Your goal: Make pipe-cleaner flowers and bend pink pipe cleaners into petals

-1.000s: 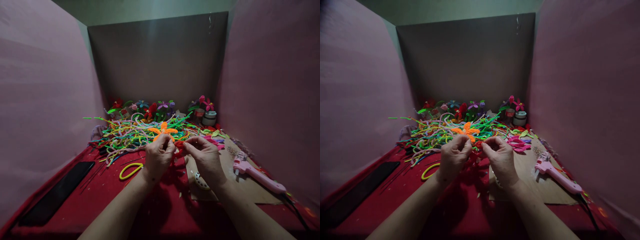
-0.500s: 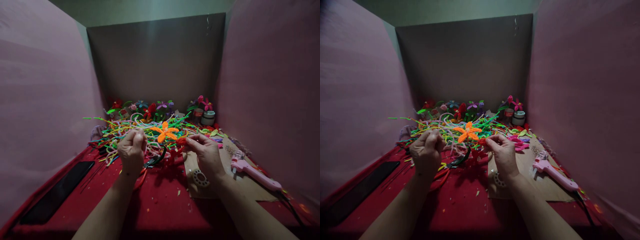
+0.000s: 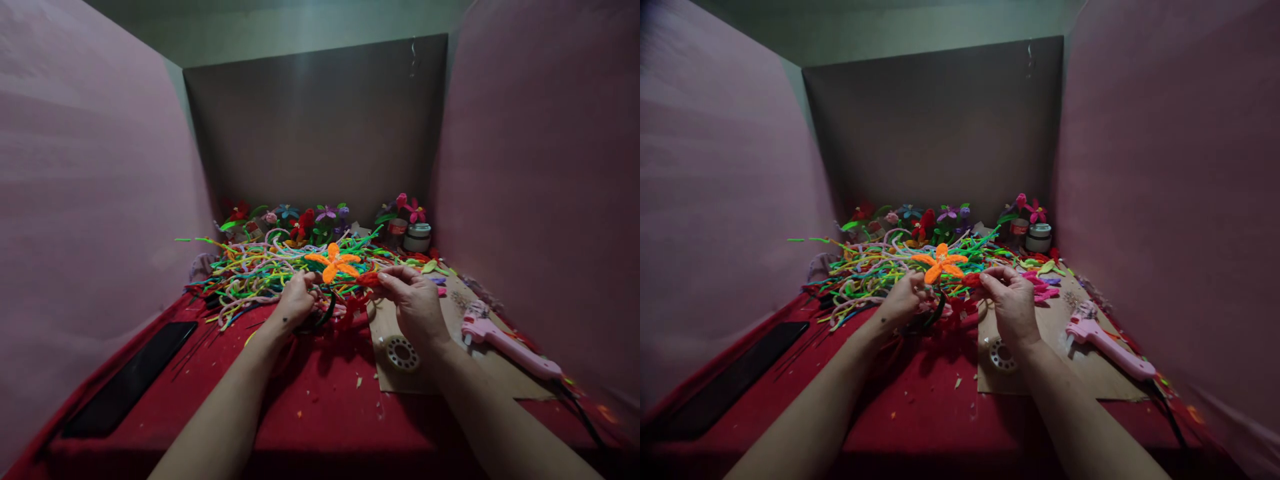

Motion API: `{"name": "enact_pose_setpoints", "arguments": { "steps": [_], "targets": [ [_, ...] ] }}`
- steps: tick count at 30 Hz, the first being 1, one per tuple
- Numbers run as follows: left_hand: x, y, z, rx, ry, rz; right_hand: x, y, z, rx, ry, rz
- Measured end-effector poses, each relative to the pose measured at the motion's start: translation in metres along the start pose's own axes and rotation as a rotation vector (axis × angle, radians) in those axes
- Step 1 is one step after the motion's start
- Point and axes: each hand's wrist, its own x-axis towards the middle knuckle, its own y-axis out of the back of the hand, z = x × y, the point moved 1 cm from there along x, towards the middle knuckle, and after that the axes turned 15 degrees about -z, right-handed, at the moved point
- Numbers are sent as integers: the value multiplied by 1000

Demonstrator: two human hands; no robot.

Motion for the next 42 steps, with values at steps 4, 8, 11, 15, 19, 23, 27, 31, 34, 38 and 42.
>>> {"name": "enact_pose_setpoints", "arguments": {
  "steps": [4,8,11,15,19,23,27,31,34,38,42],
  "targets": [
    [8,-6,-8,138,-78,-8,1,2,-5,11,9,14],
    [7,-3,-3,194,-133,-20,6,7,-12,80,43,64],
    [1,1,6,195,-161,-16,11,11,-15,153,60,83],
    [-4,4,14,139,-171,-49,13,14,-17,169,80,47],
    [-6,6,18,82,-171,-85,12,14,-18,167,88,-25],
    [-6,8,18,1,-159,-137,11,12,-20,169,88,-45],
    [-6,7,15,-114,-133,-171,12,10,-22,178,107,-58],
    [-9,7,15,-167,-115,-210,11,9,-24,185,125,-57],
    [-11,8,18,-99,-152,-217,11,10,-24,189,140,-63],
    [-13,8,23,-96,-164,-222,12,11,-22,191,155,-55],
    [-13,9,22,-129,-102,-185,12,12,-22,175,179,-32]
  ]
}}
